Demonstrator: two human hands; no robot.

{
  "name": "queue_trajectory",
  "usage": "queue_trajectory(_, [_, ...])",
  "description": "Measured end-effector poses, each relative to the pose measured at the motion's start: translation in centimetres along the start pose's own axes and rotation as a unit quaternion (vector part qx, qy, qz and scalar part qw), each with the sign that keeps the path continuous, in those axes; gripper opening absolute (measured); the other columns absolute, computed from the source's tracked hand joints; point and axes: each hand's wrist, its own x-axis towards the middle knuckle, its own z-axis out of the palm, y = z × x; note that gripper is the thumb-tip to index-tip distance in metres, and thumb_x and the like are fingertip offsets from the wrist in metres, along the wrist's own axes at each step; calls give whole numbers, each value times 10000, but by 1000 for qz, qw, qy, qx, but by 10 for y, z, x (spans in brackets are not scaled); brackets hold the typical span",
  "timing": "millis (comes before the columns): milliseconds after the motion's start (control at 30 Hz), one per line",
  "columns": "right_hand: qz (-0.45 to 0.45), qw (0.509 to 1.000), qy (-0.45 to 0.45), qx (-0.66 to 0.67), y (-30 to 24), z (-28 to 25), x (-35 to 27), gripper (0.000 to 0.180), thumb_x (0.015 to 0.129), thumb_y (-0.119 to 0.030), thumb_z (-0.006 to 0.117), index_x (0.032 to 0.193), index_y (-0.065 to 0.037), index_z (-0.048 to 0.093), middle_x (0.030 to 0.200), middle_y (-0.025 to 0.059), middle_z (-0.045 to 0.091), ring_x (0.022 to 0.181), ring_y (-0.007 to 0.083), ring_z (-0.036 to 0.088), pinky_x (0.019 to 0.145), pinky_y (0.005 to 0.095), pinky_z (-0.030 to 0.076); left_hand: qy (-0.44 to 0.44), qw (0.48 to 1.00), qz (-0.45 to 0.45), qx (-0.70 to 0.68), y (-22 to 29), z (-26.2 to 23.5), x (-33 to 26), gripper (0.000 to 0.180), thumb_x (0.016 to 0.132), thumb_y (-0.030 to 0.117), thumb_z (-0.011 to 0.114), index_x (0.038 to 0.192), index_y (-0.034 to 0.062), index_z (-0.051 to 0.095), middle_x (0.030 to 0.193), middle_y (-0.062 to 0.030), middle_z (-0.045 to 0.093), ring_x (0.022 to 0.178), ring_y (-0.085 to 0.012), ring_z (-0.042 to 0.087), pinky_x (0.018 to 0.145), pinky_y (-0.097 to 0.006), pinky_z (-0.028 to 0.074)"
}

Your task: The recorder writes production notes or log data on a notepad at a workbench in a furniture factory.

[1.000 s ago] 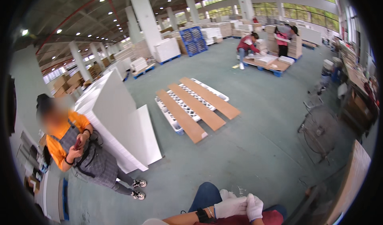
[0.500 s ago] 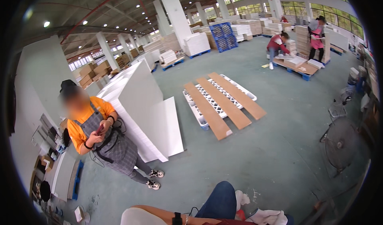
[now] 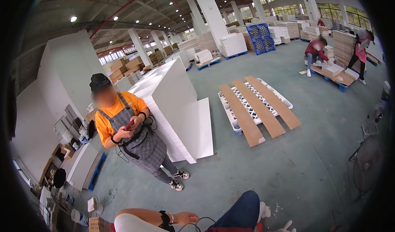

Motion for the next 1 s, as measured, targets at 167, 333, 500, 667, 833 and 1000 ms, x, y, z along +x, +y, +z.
queue_trajectory(167, [-14,999,-32,-42,4,6,6,430,1029,-375,328,977,-79,635,881,202,687,831,415,642,731,518,481,-92,974,-202,-33,-37,21,-18,581,953,559,526,1377,163,544,1275,-73,633,1158,-225,590,987,-410,445])
queue_trajectory(333, [14,999,-50,-15,-1,7,5,392,1023,-366,369,988,-79,633,894,204,688,838,413,643,740,515,485,-105,883,-281,-361,-27,80,10,618,943,597,523,1389,170,531,1307,-59,608,1199,-222,557,985,-419,438])
queue_trajectory(500, [-70,994,-36,-72,-4,1,3,311,1003,-339,454,1000,-85,633,918,206,687,847,412,642,752,514,488,-1,903,-207,-376,13,88,43,654,924,626,539,1402,179,543,1406,-84,545,1290,-221,495,1027,-402,422])
queue_trajectory(667, [-70,995,-54,-50,-3,0,-2,231,964,-291,520,1089,-116,605,889,204,678,846,409,650,743,503,503,-27,926,-78,-368,62,69,49,729,917,675,518,1451,178,499,1510,-78,444,1402,-231,377,1085,-395,366])
queue_trajectory(833, [-49,997,-42,-35,-2,1,-4,230,956,-261,525,1123,-118,592,898,202,680,835,407,654,733,499,513,-70,951,76,-292,73,57,45,735,949,650,484,1463,124,478,1531,-88,419,1420,-245,364,1152,-390,280])
queue_trajectory(1000, [-47,998,-41,-2,-1,4,-1,219,957,-224,519,1125,-103,590,917,203,676,834,397,656,734,494,517,-57,904,-58,-421,52,63,33,800,910,706,491,1464,132,446,1532,-110,389,1409,-238,358,1147,-452,285])
